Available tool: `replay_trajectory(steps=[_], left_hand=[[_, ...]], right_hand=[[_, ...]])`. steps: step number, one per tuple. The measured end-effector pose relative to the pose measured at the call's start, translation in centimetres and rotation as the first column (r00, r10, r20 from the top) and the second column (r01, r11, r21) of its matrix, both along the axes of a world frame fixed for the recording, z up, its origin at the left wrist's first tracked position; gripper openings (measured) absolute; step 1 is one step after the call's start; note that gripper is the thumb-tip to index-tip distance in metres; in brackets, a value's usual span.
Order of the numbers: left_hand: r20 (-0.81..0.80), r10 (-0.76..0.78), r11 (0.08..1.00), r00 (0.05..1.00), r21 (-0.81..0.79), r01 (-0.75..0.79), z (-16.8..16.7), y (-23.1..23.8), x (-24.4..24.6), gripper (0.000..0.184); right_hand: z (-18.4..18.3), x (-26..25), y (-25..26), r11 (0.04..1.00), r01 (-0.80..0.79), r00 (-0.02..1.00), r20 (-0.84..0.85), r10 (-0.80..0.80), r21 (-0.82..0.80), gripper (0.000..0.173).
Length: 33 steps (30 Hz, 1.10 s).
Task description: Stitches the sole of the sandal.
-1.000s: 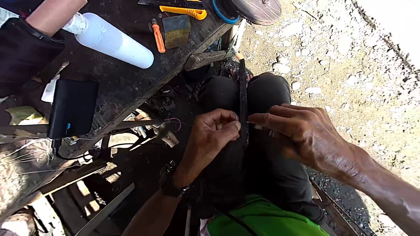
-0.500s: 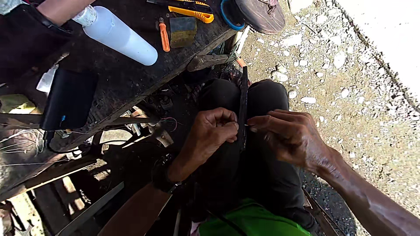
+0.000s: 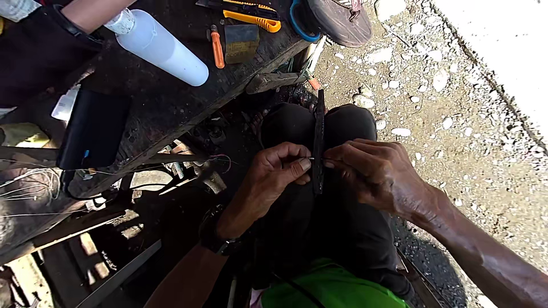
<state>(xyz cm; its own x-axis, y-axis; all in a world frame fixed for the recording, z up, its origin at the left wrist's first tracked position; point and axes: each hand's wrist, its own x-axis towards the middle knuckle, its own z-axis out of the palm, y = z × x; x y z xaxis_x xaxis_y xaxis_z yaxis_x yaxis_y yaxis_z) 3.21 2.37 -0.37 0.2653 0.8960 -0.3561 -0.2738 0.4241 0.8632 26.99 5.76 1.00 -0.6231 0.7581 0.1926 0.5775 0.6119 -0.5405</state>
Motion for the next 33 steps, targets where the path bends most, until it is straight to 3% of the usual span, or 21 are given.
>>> replay_trajectory(steps=[2, 4, 5, 6, 7, 8, 9, 11, 12, 14, 16, 19, 22, 24, 26, 29, 31, 33], left_hand=[[-0.100, 0.059, 0.995, 0.993, 0.089, -0.050, 0.0, -0.7, -1.2, 0.012], [-0.440, 0.101, 0.981, 0.892, 0.194, -0.016, -0.7, -1.7, -3.5, 0.013], [-0.692, 0.102, 0.974, 0.714, 0.215, 0.069, -1.2, -2.1, -4.7, 0.015], [-0.845, 0.096, 0.968, 0.525, 0.203, 0.150, -1.7, -2.4, -5.4, 0.024], [-0.888, 0.109, 0.957, 0.447, 0.214, 0.193, -1.9, -2.5, -5.5, 0.032], [-0.871, 0.151, 0.936, 0.467, 0.278, 0.215, -1.8, -2.3, -5.0, 0.038], [-0.806, 0.198, 0.904, 0.558, 0.370, 0.214, -1.5, -1.9, -4.0, 0.039], [-0.662, 0.221, 0.842, 0.716, 0.500, 0.203, -1.2, -0.9, -1.5, 0.033], [-0.635, 0.223, 0.823, 0.740, 0.530, 0.206, -1.3, -0.2, -0.6, 0.028], [-0.607, 0.206, 0.814, 0.767, 0.542, 0.210, -1.1, 0.3, 0.1, 0.014], [-0.581, 0.210, 0.794, 0.786, 0.571, 0.210, -0.5, 0.2, -0.3, 0.010], [-0.551, 0.221, 0.690, 0.805, 0.672, 0.270, 0.8, -1.5, -1.1, 0.008], [-0.574, 0.050, 0.522, 0.818, 0.713, 0.468, 1.9, -4.2, -0.9, 0.010], [-0.597, -0.097, 0.472, 0.796, 0.677, 0.565, 1.6, -5.8, -0.6, 0.014], [-0.599, -0.166, 0.507, 0.783, 0.629, 0.589, 0.7, -6.9, -0.3, 0.015], [-0.424, -0.211, 0.732, 0.881, 0.529, 0.430, -0.3, -7.0, 0.0, 0.011], [-0.229, -0.105, 0.884, 0.968, 0.424, 0.196, -0.4, -5.6, -0.1, 0.009], [-0.186, 0.090, 0.919, 0.978, 0.394, -0.009, -0.6, -3.7, -0.3, 0.011]], right_hand=[[0.5, 0.2, -0.1, 0.999, 0.010, 0.996, 0.088, -0.013, 0.043, 0.026], [0.3, 0.5, -0.3, 0.996, 0.023, 0.995, 0.099, -0.032, 0.084, 0.026], [0.1, 0.6, -0.4, 0.995, 0.029, 0.995, 0.087, -0.037, 0.096, 0.026], [-0.2, 0.7, -0.4, 0.994, 0.032, 0.997, 0.071, -0.039, 0.105, 0.027], [-0.4, 0.7, -0.3, 0.993, 0.032, 0.998, 0.053, -0.038, 0.112, 0.028], [-0.5, 0.7, -0.2, 0.993, 0.026, 0.999, 0.039, -0.031, 0.117, 0.028], [-0.6, 0.7, -0.1, 0.992, 0.019, 0.999, 0.029, -0.023, 0.123, 0.028], [-0.6, 0.6, -0.2, 0.993, 0.010, 1.000, 0.025, -0.013, 0.118, 0.027], [-0.5, 0.6, -0.2, 0.993, 0.008, 1.000, 0.026, -0.011, 0.121, 0.027], [-0.5, 0.5, -0.2, 0.992, 0.011, 1.000, 0.021, -0.014, 0.125, 0.028], [-0.7, 0.5, -0.2, 0.991, 0.020, 1.000, 0.015, -0.022, 0.134, 0.028], [-0.7, 0.5, -0.4, 0.991, 0.029, 0.999, 0.019, -0.032, 0.132, 0.029], [-0.7, 0.6, -0.4, 0.991, 0.031, 0.999, 0.016, -0.033, 0.128, 0.029], [-0.7, 0.6, -0.4, 0.992, 0.038, 0.999, 0.011, -0.040, 0.124, 0.028], [-0.7, 0.6, -0.4, 0.992, 0.048, 0.999, 0.002, -0.049, 0.121, 0.027], [-0.8, 0.4, -0.5, 0.992, 0.056, 0.998, 0.001, -0.057, 0.114, 0.026], [-0.8, 0.3, -0.5, 0.990, 0.056, 0.998, 0.001, -0.057, 0.126, 0.026], [-0.9, 0.3, -0.5, 0.988, 0.052, 0.999, 0.007, -0.053, 0.144, 0.026]])
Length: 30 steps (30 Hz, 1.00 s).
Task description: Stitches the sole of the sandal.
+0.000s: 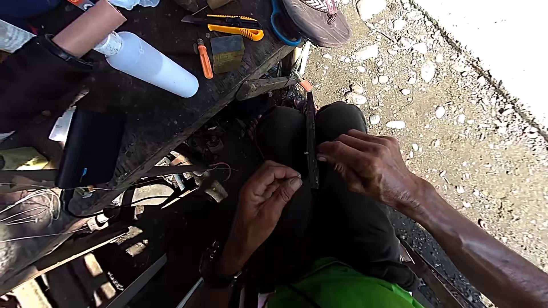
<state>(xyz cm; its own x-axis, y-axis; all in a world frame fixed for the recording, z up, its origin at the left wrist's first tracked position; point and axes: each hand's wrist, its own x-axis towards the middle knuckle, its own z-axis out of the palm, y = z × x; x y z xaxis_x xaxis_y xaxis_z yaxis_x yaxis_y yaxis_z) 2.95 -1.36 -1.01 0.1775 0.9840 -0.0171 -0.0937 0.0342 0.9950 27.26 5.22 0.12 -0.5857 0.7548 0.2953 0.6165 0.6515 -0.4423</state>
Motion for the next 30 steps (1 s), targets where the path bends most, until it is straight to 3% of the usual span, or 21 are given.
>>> replay_trajectory(steps=[3, 8, 12, 15, 20, 24, 27, 30], left_hand=[[-0.037, 0.113, 0.993, 0.993, 0.049, -0.111, -0.7, 2.1, 0.5, 0.014], [-0.156, 0.009, 0.997, 0.988, 0.081, 0.004, -0.2, 2.3, 1.2, 0.020], [-0.113, -0.008, 1.000, 0.994, 0.008, 0.009, 0.2, 1.8, 0.8, 0.019], [-0.106, -0.041, 0.999, 0.994, -0.015, 0.040, 0.0, 2.1, 0.3, 0.017], [-0.195, -0.111, 0.994, 0.974, -0.011, 0.111, 0.7, 2.7, 0.0, 0.017], [-0.231, -0.102, 0.995, 0.968, -0.016, 0.101, 1.7, 3.1, 0.8, 0.016], [-0.283, -0.086, 0.996, 0.955, -0.001, 0.089, 2.1, 3.2, 1.2, 0.016], [-0.313, -0.118, 0.993, 0.942, -0.037, 0.112, 2.3, 3.1, 0.6, 0.017]], right_hand=[[-0.1, 0.0, -0.1, 1.000, -0.005, 1.000, 0.008, 0.005, 0.016, 0.026], [-0.1, 0.0, -0.2, 1.000, 0.001, 1.000, 0.002, -0.001, 0.007, 0.024], [0.2, -0.3, -0.4, 0.999, 0.043, 0.998, 0.037, -0.043, 0.004, 0.026], [1.1, -1.2, -0.9, 0.997, 0.076, 0.984, 0.161, -0.079, 0.022, 0.025], [0.7, -0.5, -0.3, 0.998, -0.061, 0.974, 0.219, 0.052, 0.032, 0.023], [0.7, 0.8, -0.3, 0.999, 0.042, 0.979, 0.200, -0.046, 0.023, 0.043], [0.6, 2.8, -1.2, 0.987, 0.158, 0.970, 0.190, -0.153, -0.013, 0.042], [0.5, 7.8, -2.4, 0.927, 0.371, 0.900, 0.264, -0.345, -0.052, 0.043]])
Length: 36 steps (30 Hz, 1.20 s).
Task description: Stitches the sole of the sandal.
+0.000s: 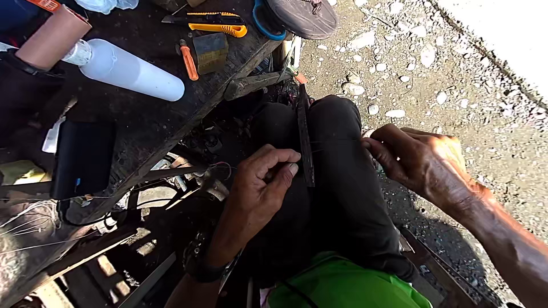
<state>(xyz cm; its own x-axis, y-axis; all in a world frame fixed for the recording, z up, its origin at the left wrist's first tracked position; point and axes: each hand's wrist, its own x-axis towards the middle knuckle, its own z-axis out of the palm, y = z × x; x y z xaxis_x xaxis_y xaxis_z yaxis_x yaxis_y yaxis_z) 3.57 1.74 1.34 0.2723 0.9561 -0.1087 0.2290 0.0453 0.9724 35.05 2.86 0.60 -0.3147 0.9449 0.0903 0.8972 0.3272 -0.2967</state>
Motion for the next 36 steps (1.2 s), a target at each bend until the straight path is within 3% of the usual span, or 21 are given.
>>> replay_trajectory(steps=[4, 7, 10, 12, 13, 15, 18, 20, 21, 23, 25, 26, 27, 28, 32, 36], left_hand=[[-0.096, -0.124, 0.991, 0.988, -0.071, 0.117, 0.3, 0.2, -1.3, 0.019], [-0.030, -0.171, 0.978, 0.985, -0.125, 0.166, 1.1, 0.3, -2.6, 0.018], [0.154, -0.188, 0.963, 0.970, -0.166, 0.213, 1.5, -0.2, -4.5, 0.017], [0.194, -0.191, 0.947, 0.962, -0.220, 0.233, 1.2, -0.6, -5.9, 0.018], [0.174, -0.176, 0.948, 0.969, -0.236, 0.215, 0.9, -0.9, -6.5, 0.018], [0.031, -0.116, 0.974, 0.993, -0.193, 0.120, 0.2, -1.3, -7.5, 0.020], [-0.251, 0.022, 0.999, 0.968, 0.035, -0.014, 0.1, -1.8, -6.7, 0.026], [-0.249, 0.107, 0.984, 0.963, 0.164, -0.067, 0.3, -1.9, -4.1, 0.033], [-0.224, 0.101, 0.983, 0.969, 0.173, -0.062, 0.4, -1.9, -2.5, 0.041], [-0.267, 0.064, 0.987, 0.962, 0.160, -0.021, 0.1, -1.8, 0.4, 0.061], [-0.363, 0.095, 0.977, 0.927, 0.213, -0.017, -0.6, -1.4, 2.5, 0.069], [-0.389, 0.125, 0.967, 0.913, 0.253, -0.024, -0.9, -1.1, 3.1, 0.067], [-0.398, 0.145, 0.959, 0.906, 0.283, -0.029, -1.2, -0.9, 3.4, 0.064], [-0.395, 0.157, 0.953, 0.905, 0.302, -0.034, -1.4, -0.8, 3.6, 0.061], [-0.338, 0.188, 0.934, 0.922, 0.352, -0.061, -2.1, -0.4, 3.8, 0.054], [-0.348, 0.195, 0.939, 0.917, 0.335, -0.073, -2.1, -0.5, 3.8, 0.055]], right_hand=[[-0.1, 3.0, -1.2, 0.980, 0.191, 0.981, 0.034, -0.190, -0.048, 0.050], [-0.7, 1.0, -2.0, 0.974, 0.126, 0.965, -0.205, -0.165, -0.190, 0.046], [-1.2, -0.1, -2.4, 0.912, -0.083, 0.764, -0.613, -0.201, -0.403, 0.037], [-1.0, -1.0, -2.6, 0.916, -0.190, 0.589, -0.787, -0.183, -0.354, 0.025], [-0.8, -1.6, -2.6, 0.932, -0.200, 0.549, -0.822, -0.150, -0.304, 0.021], [-0.6, -3.3, -2.4, 0.967, -0.163, 0.605, -0.794, -0.059, -0.197, 0.020], [-0.8, -6.7, -1.7, 0.996, -0.092, 0.873, -0.483, 0.070, -0.022, 0.027], [-1.3, -8.5, -1.1, 0.994, -0.093, 0.942, -0.320, 0.106, 0.055, 0.029], [-1.3, -8.7, -1.0, 0.994, -0.099, 0.933, -0.342, 0.108, 0.042, 0.026], [-0.5, -7.8, -1.0, 0.983, -0.140, 0.798, -0.601, 0.044, -0.115, 0.020], [0.9, -5.9, -1.3, 0.871, -0.366, 0.389, -0.904, -0.176, -0.327, 0.015], [1.3, -4.9, -1.5, 0.798, -0.491, 0.193, -0.937, -0.291, -0.349, 0.015], [1.6, -4.1, -1.8, 0.760, -0.553, 0.079, -0.930, -0.360, -0.342, 0.018], [1.8, -3.5, -2.2, 0.759, -0.560, 0.027, -0.923, -0.383, -0.332, 0.020], [1.8, -2.8, -3.1, 0.862, -0.356, 0.009, -0.924, -0.383, -0.361, 0.028], [0.3, -2.5, -3.0, 0.843, -0.370, -0.036, -0.901, -0.433, -0.391, 0.025]])
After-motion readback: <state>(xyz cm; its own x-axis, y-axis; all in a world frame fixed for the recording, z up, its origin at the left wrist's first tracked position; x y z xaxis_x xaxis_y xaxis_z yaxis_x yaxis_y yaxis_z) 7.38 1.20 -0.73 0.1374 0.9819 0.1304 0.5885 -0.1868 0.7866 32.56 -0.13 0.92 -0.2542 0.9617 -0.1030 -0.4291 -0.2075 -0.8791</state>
